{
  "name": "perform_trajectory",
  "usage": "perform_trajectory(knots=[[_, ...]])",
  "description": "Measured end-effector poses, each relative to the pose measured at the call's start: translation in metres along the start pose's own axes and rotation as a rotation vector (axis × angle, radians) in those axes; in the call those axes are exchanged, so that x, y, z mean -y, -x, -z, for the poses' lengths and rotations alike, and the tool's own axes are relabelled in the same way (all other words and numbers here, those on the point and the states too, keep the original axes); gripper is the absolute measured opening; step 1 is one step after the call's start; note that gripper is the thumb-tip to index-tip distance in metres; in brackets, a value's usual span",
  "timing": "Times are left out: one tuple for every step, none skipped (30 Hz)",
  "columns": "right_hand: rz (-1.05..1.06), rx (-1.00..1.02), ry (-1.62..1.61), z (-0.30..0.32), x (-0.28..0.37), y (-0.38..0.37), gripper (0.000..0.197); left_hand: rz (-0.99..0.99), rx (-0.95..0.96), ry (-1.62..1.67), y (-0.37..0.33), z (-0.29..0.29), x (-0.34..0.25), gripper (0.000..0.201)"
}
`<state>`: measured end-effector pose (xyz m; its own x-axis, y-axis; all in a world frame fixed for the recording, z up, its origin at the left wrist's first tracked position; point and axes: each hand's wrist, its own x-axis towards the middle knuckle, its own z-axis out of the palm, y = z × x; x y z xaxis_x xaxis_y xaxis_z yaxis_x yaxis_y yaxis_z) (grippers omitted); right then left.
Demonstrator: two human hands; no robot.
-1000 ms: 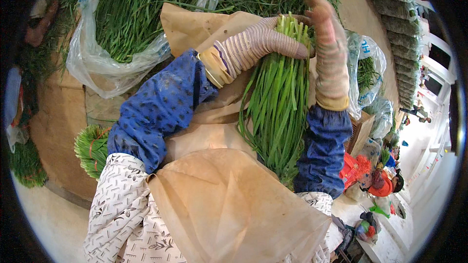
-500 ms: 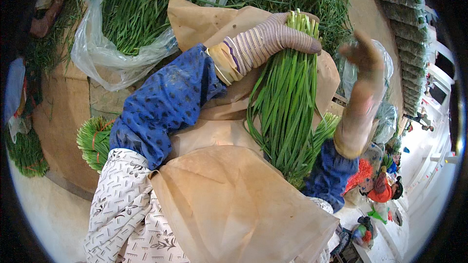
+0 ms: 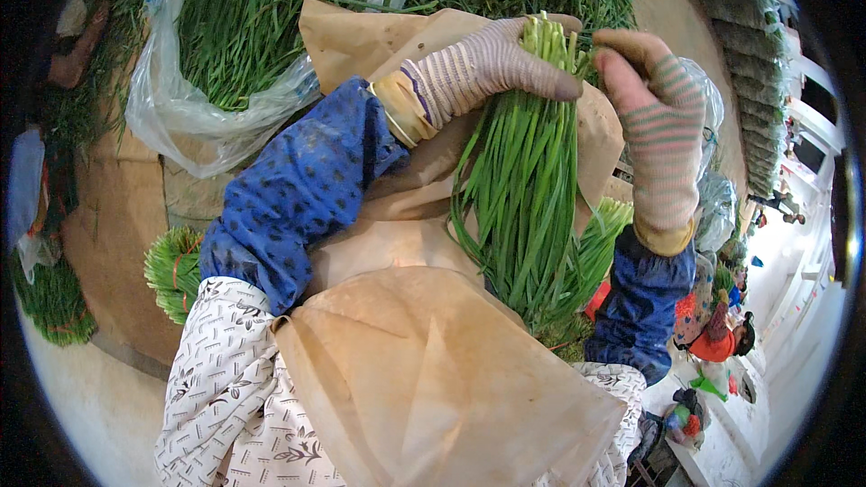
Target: The person gathers green onions by hand from a plastic bag, aligns them into a bunch, and wraps a red ribbon around the stems to secure the bundle.
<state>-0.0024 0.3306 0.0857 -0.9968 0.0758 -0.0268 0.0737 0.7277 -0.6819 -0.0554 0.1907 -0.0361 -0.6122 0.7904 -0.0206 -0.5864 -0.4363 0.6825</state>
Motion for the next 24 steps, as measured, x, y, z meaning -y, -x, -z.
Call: perform_trajectory(knots=[[0.03,0.028,0.002,-0.003,-0.002,-0.01,0.016,0.014,0.016,0.014,-0.003,0.001,0.0,0.071],[0.101,0.059,0.033,-0.008,-0.003,-0.021,0.016,0.026,0.023,0.027,-0.004,0.004,-0.001,0.069],[0.165,0.084,0.07,-0.012,-0.006,-0.03,0.016,0.058,0.037,0.023,-0.005,0.007,0.002,0.068],[0.232,0.111,0.104,-0.018,-0.011,-0.04,0.016,0.059,0.009,0.029,-0.004,0.01,0.004,0.069],[0.332,0.089,0.11,-0.019,-0.024,-0.05,0.017,0.061,0.001,0.045,-0.005,0.007,0.006,0.069],[0.374,0.023,0.074,-0.019,-0.03,-0.062,0.019,0.058,-0.023,0.052,-0.004,0.006,0.006,0.069],[0.414,-0.043,0.036,-0.019,-0.034,-0.073,0.021,0.03,-0.08,0.076,-0.004,0.006,0.009,0.071],[0.427,-0.133,0.049,-0.004,-0.037,-0.074,0.023,0.041,-0.033,0.098,-0.008,-0.003,0.011,0.071],[0.27,-0.232,-0.048,0.007,-0.052,-0.087,0.025,0.049,-0.02,0.102,-0.01,-0.006,0.014,0.072],[0.117,-0.329,-0.149,0.021,-0.07,-0.102,0.026,0.055,-0.012,0.105,-0.012,-0.007,0.015,0.072],[-0.027,-0.403,-0.27,0.014,-0.07,-0.113,0.027,0.052,-0.028,0.092,-0.011,-0.002,0.014,0.073],[0.0,-0.343,-0.295,0.005,-0.072,-0.113,0.028,0.052,-0.038,0.08,-0.011,0.001,0.013,0.074],[0.026,-0.286,-0.317,-0.004,-0.075,-0.109,0.03,0.052,-0.044,0.069,-0.011,0.003,0.012,0.075],[0.116,-0.264,-0.184,-0.01,-0.077,-0.1,0.028,0.039,-0.06,0.053,-0.01,0.004,0.013,0.071],[0.213,-0.242,-0.063,-0.028,-0.06,-0.091,0.03,0.026,-0.09,0.04,-0.004,0.007,0.01,0.068],[0.132,-0.015,-0.245,-0.027,-0.053,-0.072,0.037,0.018,-0.089,0.04,-0.003,0.005,0.01,0.064],[0.016,0.199,-0.414,-0.03,-0.045,-0.055,0.044,0.029,-0.052,-0.007,-0.003,0.009,0.009,0.06],[-0.173,0.418,-0.49,-0.028,-0.035,-0.048,0.046,0.042,-0.006,-0.052,-0.006,0.013,0.008,0.055],[-0.131,0.377,-0.446,-0.029,-0.033,-0.042,0.046,0.055,0.038,-0.098,-0.007,0.015,0.009,0.05],[-0.087,0.334,-0.404,-0.029,-0.033,-0.038,0.047,0.043,0.03,-0.096,-0.008,0.013,0.009,0.047],[-0.042,0.292,-0.362,-0.031,-0.034,-0.034,0.047,0.031,0.02,-0.094,-0.007,0.012,0.009,0.043],[0.049,0.252,-0.359,-0.034,-0.036,-0.032,0.047,0.019,0.01,-0.092,-0.006,0.01,0.008,0.04],[0.14,0.209,-0.358,-0.038,-0.04,-0.03,0.046,0.044,-0.008,-0.094,-0.003,0.005,0.002,0.04],[0.229,0.165,-0.353,-0.042,-0.036,-0.03,0.045,0.069,-0.025,-0.094,0.004,-0.003,-0.01,0.04]])
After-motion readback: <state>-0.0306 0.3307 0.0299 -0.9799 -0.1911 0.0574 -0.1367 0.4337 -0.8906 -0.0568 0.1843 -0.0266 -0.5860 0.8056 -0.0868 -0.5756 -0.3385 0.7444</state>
